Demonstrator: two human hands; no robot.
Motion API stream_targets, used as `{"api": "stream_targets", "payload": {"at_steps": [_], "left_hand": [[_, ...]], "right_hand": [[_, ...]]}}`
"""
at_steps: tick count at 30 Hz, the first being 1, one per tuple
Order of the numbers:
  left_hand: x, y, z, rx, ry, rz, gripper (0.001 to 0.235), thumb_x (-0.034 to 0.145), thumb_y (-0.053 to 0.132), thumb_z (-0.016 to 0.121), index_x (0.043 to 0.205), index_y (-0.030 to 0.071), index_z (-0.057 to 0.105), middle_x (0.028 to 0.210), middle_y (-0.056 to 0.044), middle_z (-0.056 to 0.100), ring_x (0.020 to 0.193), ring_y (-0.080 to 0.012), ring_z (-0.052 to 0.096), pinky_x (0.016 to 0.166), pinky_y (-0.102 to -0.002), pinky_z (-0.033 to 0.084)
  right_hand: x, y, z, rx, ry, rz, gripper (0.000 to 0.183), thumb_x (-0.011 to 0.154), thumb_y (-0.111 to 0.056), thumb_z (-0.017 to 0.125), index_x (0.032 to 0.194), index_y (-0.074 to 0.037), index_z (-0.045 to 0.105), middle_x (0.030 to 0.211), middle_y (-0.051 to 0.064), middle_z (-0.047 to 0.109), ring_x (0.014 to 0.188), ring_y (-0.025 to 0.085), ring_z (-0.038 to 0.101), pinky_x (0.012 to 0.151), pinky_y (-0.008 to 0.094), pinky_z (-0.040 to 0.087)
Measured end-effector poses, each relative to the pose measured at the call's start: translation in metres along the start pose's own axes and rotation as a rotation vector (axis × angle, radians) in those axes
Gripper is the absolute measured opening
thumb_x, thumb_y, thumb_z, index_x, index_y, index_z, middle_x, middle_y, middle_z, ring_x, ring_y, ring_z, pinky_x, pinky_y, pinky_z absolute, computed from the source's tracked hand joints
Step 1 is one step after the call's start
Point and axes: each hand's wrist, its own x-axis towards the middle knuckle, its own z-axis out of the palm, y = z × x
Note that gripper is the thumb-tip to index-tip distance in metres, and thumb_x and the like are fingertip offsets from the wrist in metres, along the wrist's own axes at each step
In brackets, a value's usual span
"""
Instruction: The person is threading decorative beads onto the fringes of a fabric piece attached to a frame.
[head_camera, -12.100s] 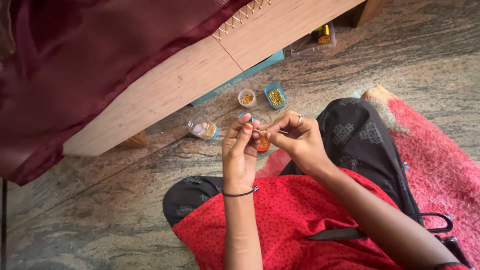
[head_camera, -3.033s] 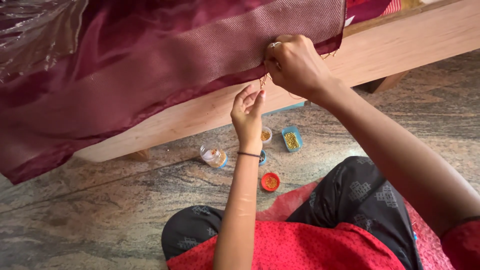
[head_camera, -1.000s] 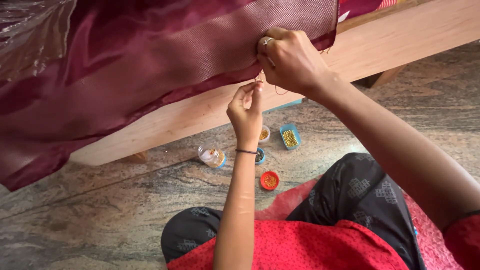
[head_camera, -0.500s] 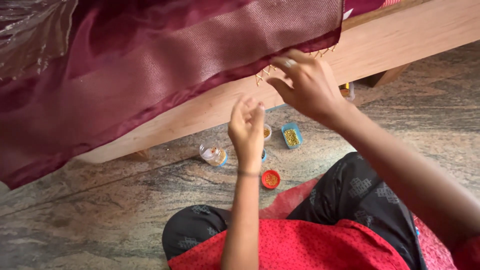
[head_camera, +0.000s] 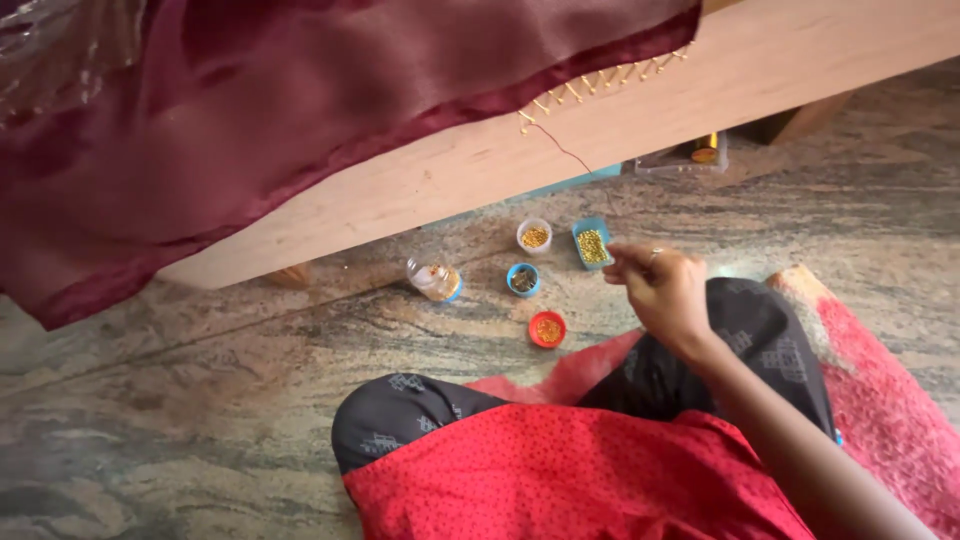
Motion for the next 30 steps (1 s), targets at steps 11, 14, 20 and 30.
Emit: {"api": "stream_targets", "payload": {"at_steps": [11, 14, 20, 30], "left_hand": [[-0.003, -0.01, 0.004, 0.249, -0.106, 0.054, 0.02, 0.102, 0.022, 0.061, 0.105, 0.006, 0.071, 0.101, -0.01, 0.074, 0.091, -0.0202, 0.07, 0.082, -0.034, 0.055], [-0.004, -0.01, 0.0, 0.322, -0.131, 0.047, 0.019, 0.101, 0.022, 0.061, 0.103, 0.007, 0.071, 0.099, -0.01, 0.074, 0.09, -0.0213, 0.071, 0.08, -0.035, 0.056], [-0.005, -0.023, -0.012, 0.461, -0.173, 0.014, 0.018, 0.1, 0.023, 0.061, 0.101, 0.008, 0.072, 0.097, -0.011, 0.075, 0.087, -0.0234, 0.073, 0.077, -0.037, 0.057], [0.016, -0.22, -0.1, 0.992, -0.065, -0.176, 0.009, 0.087, 0.019, 0.07, 0.092, 0.015, 0.077, 0.086, -0.011, 0.076, 0.078, -0.0322, 0.074, 0.07, -0.043, 0.057]], "right_hand": [[-0.023, 0.109, 0.002, 0.246, 0.006, 0.092, 0.022, 0.1, 0.005, 0.056, 0.115, 0.007, 0.072, 0.102, 0.016, 0.078, 0.098, 0.021, 0.077, 0.088, 0.03, 0.063], [-0.025, 0.118, 0.004, 0.388, -0.014, 0.178, 0.022, 0.102, 0.005, 0.054, 0.116, 0.01, 0.07, 0.106, 0.016, 0.076, 0.101, 0.022, 0.076, 0.092, 0.031, 0.062], [-0.028, 0.116, 0.01, 0.432, -0.033, 0.224, 0.022, 0.103, 0.005, 0.053, 0.116, 0.012, 0.069, 0.11, 0.016, 0.075, 0.104, 0.023, 0.075, 0.095, 0.031, 0.061], [-0.024, 0.12, 0.01, 0.49, -0.004, 0.104, 0.009, 0.103, 0.011, 0.051, 0.109, 0.007, 0.056, 0.121, 0.023, 0.071, 0.115, 0.028, 0.072, 0.101, 0.037, 0.062]]}}
